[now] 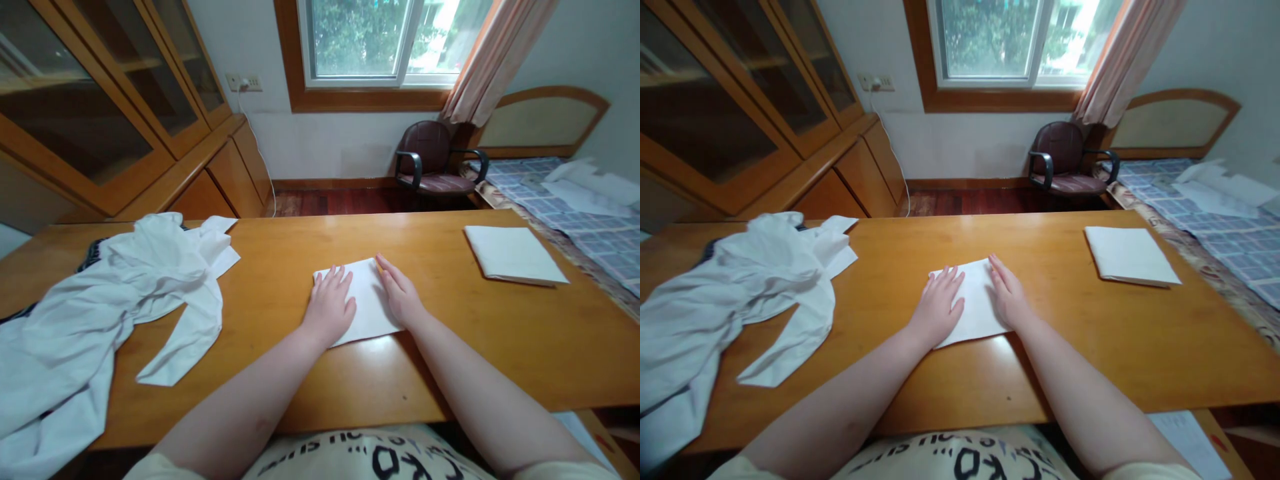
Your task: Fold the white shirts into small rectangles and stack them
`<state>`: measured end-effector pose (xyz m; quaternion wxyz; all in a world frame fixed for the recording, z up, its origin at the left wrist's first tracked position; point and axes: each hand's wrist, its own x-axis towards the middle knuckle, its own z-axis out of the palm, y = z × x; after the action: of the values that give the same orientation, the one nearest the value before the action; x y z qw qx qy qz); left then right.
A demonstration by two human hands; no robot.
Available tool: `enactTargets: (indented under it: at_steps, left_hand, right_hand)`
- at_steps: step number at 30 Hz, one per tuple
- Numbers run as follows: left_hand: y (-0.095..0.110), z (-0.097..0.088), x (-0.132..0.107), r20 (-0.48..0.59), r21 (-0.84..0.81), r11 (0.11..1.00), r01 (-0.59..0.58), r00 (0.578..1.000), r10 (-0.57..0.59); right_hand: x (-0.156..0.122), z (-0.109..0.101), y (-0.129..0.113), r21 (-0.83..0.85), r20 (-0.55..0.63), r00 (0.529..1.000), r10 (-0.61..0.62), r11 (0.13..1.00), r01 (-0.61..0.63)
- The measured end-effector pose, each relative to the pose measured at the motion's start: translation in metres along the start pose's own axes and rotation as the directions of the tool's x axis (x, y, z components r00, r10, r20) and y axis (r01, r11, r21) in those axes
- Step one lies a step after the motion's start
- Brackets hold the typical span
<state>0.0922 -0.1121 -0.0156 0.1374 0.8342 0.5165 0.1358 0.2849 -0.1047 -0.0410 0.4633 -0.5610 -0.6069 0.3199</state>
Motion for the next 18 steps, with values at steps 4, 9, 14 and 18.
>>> enactTargets:
  at_steps: [4, 9, 14, 18]
  left_hand:
    - [0.014, 0.011, -0.003, 0.069, 0.092, 0.995, -0.042, 0.997, 0.036]
    - [0.016, 0.020, 0.000, 0.106, 0.191, 0.982, 0.001, 0.994, -0.022]
    - [0.014, 0.020, 0.000, 0.113, 0.215, 0.977, -0.010, 0.994, -0.014]
    - [0.017, 0.024, -0.009, 0.062, 0.244, 0.970, -0.003, 0.998, -0.012]
  right_hand:
    - [-0.007, 0.010, -0.009, -0.193, 0.249, 0.967, -0.047, 0.976, 0.097]
    - [-0.005, 0.017, -0.015, -0.569, 0.336, 0.939, 0.072, 0.810, 0.142]
    - [-0.002, 0.019, -0.016, -0.680, 0.347, 0.932, 0.103, 0.712, 0.175]
    - [-0.002, 0.019, -0.015, -0.691, 0.352, 0.931, 0.102, 0.699, 0.184]
